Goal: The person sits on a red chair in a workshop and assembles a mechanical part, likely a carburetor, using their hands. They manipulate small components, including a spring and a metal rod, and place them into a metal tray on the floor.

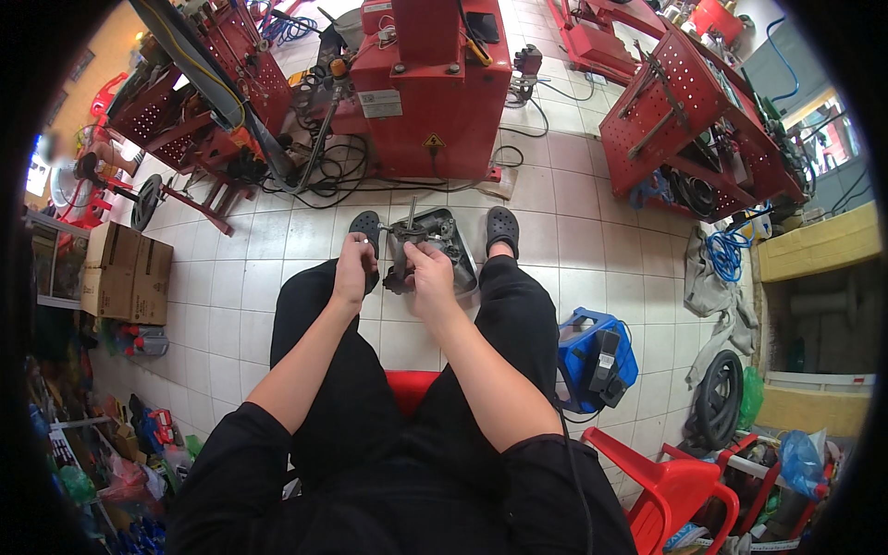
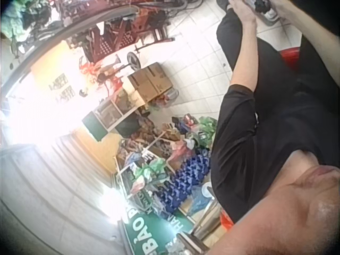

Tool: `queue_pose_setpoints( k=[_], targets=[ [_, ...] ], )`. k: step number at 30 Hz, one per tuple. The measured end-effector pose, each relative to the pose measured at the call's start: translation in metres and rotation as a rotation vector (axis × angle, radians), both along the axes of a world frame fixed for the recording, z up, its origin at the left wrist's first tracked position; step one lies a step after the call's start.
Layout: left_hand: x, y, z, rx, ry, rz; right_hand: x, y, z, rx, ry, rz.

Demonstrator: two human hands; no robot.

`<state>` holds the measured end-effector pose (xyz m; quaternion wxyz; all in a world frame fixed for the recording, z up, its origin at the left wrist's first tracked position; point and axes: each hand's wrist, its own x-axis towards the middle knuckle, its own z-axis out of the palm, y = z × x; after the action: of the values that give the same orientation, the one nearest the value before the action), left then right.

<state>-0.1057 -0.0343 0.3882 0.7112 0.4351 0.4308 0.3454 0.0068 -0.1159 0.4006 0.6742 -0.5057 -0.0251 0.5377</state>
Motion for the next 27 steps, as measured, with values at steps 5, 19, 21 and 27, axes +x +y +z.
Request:
queue_pose_setpoints(
  k=[5,19,21,27],
  targets=[
    [0.001,-0.004,-0.004,0.412,0.098,-0.073,0.004,0.002,-0.007,0.004,-0.090,-0.003],
    [0.000,-0.012,0.026,0.817,0.381,-0.152,0.003,0.003,-0.008,0.002,-0.128,-0.044],
    [0.002,-0.013,0.028,0.875,0.366,-0.126,0.004,0.002,-0.009,0.012,-0.126,-0.018],
    [0.006,-0.017,0.040,0.967,0.371,-0.051,0.001,0.001,-0.004,0.016,-0.140,-0.012]
  ],
)
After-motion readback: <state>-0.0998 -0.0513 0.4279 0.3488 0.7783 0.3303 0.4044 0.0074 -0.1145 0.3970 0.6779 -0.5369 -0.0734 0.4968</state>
